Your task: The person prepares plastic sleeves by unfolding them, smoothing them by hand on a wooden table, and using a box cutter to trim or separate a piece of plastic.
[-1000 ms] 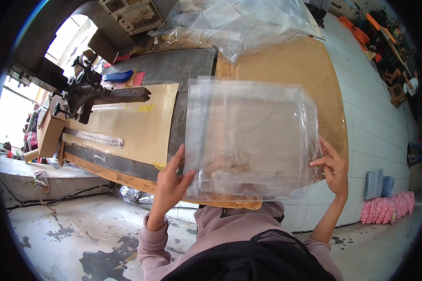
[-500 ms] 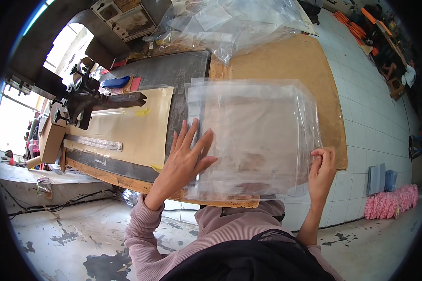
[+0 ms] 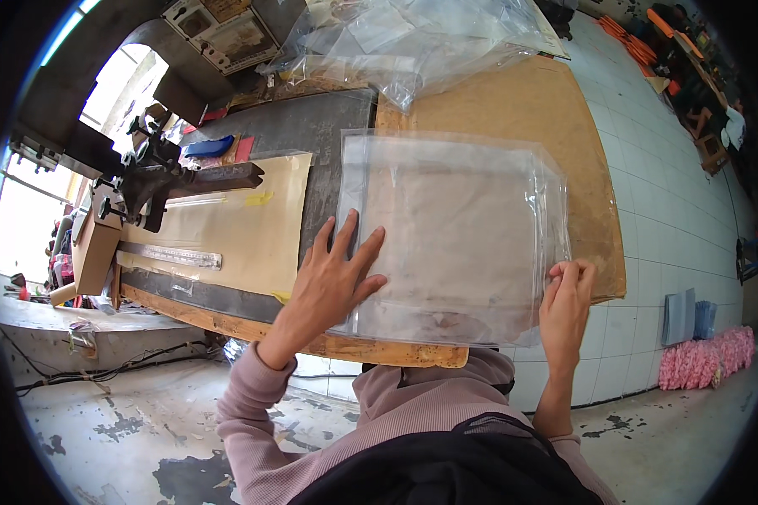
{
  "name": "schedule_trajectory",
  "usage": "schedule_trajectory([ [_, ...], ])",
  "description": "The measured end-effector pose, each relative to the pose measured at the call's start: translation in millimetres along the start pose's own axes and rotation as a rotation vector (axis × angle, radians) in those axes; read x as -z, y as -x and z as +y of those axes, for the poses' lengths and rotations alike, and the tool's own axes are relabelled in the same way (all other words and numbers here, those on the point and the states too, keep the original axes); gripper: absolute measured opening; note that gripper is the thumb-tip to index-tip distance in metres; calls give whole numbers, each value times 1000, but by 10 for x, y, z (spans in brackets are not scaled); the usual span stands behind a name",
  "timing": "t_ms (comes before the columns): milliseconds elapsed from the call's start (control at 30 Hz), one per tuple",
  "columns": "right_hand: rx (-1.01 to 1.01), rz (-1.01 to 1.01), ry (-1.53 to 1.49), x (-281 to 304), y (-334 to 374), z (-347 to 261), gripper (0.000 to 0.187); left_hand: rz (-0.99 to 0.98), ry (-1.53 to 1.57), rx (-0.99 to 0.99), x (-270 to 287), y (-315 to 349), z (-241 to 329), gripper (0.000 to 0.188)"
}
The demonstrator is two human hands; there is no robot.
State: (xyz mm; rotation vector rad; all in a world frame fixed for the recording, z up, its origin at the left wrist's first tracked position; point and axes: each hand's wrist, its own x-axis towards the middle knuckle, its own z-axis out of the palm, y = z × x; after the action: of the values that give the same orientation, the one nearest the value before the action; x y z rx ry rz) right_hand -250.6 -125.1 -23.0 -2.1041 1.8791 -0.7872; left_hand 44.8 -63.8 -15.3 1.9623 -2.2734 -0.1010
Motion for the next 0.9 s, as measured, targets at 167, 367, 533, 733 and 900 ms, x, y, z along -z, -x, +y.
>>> schedule_trajectory([
  [167,452,309,350,468,-500,-377,25,-299,-365,-238,512,-423,-205,66],
  [367,405,190,203,233,-1777,-1358,38,226,-134,-200,1076,-2078,-36,29],
  [533,298,147,241,-849,-2074,-939,44,638,159,140,34,-2364,-17,33],
  [733,176,-13,253,-1487,-1788,-552,58,537,128,250,-729,-2087,-121,45],
  [900,206,-88,282,-1293,-1802,-413,62,478,79,224,-710,-1987,-215,49],
])
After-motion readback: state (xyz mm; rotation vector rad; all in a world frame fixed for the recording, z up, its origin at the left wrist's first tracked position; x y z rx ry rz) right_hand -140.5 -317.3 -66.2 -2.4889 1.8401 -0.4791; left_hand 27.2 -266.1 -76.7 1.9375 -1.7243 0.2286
